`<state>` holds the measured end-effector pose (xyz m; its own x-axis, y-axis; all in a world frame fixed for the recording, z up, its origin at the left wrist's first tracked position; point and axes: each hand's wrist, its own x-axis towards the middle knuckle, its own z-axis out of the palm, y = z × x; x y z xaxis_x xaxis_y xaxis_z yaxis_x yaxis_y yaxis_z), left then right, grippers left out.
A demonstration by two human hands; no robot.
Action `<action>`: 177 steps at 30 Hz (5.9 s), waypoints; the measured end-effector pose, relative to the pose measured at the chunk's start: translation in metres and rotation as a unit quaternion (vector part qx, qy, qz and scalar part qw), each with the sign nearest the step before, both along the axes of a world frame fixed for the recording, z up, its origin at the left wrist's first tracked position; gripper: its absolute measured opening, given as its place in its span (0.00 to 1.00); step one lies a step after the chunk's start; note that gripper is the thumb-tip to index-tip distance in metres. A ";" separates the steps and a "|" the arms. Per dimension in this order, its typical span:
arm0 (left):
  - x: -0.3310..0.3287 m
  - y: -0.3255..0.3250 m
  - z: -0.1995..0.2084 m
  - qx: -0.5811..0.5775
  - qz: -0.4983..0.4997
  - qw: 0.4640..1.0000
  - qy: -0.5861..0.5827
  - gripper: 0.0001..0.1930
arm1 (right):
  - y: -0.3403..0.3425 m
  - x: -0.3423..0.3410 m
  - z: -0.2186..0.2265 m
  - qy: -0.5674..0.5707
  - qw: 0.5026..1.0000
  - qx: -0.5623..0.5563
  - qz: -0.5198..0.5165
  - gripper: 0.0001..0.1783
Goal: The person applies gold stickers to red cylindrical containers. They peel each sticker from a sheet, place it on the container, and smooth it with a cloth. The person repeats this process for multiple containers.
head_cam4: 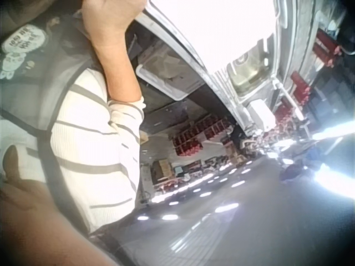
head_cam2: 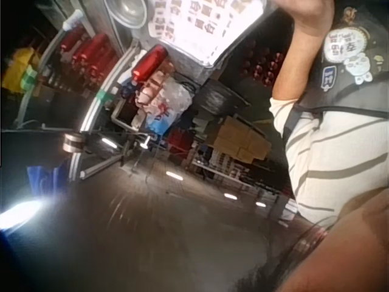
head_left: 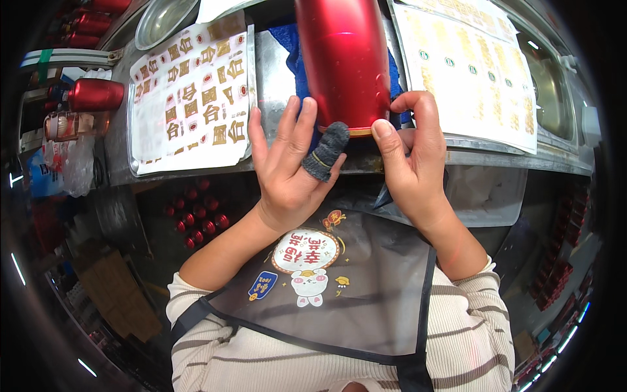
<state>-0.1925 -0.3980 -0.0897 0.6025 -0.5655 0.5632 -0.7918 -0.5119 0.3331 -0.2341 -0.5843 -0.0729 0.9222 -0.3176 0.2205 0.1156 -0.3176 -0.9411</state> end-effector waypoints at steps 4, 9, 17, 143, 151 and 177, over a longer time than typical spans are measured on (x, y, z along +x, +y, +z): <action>0.005 -0.005 0.010 0.031 -0.022 0.999 -0.035 0.23 | -0.003 -0.002 -0.004 0.031 0.997 0.075 0.008 0.10; 0.016 -0.019 0.016 -0.027 0.006 1.000 -0.009 0.31 | -0.012 -0.005 -0.001 0.057 0.989 0.132 0.037 0.09; 0.016 -0.014 0.007 -0.283 -0.017 0.886 0.366 0.30 | -0.011 -0.003 0.009 0.085 0.995 0.046 0.034 0.20; 0.036 -0.024 0.016 -0.080 -0.055 0.995 0.025 0.34 | -0.008 -0.020 0.013 -0.163 0.902 -0.363 0.166 0.19; 0.022 -0.002 0.008 -0.048 0.041 0.997 0.040 0.43 | -0.006 0.005 0.012 -0.187 0.839 -0.451 0.239 0.16; 0.033 -0.035 0.037 -0.041 0.024 0.958 0.281 0.68 | -0.231 0.249 -0.029 0.274 0.861 -0.415 -0.108 0.15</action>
<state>-0.1592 -0.4334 -0.0527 0.8479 -0.4976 0.1829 -0.4515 -0.4971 0.7409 0.0150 -0.8148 -0.1014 0.8993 -0.4374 0.0039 -0.4196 -0.8652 -0.2743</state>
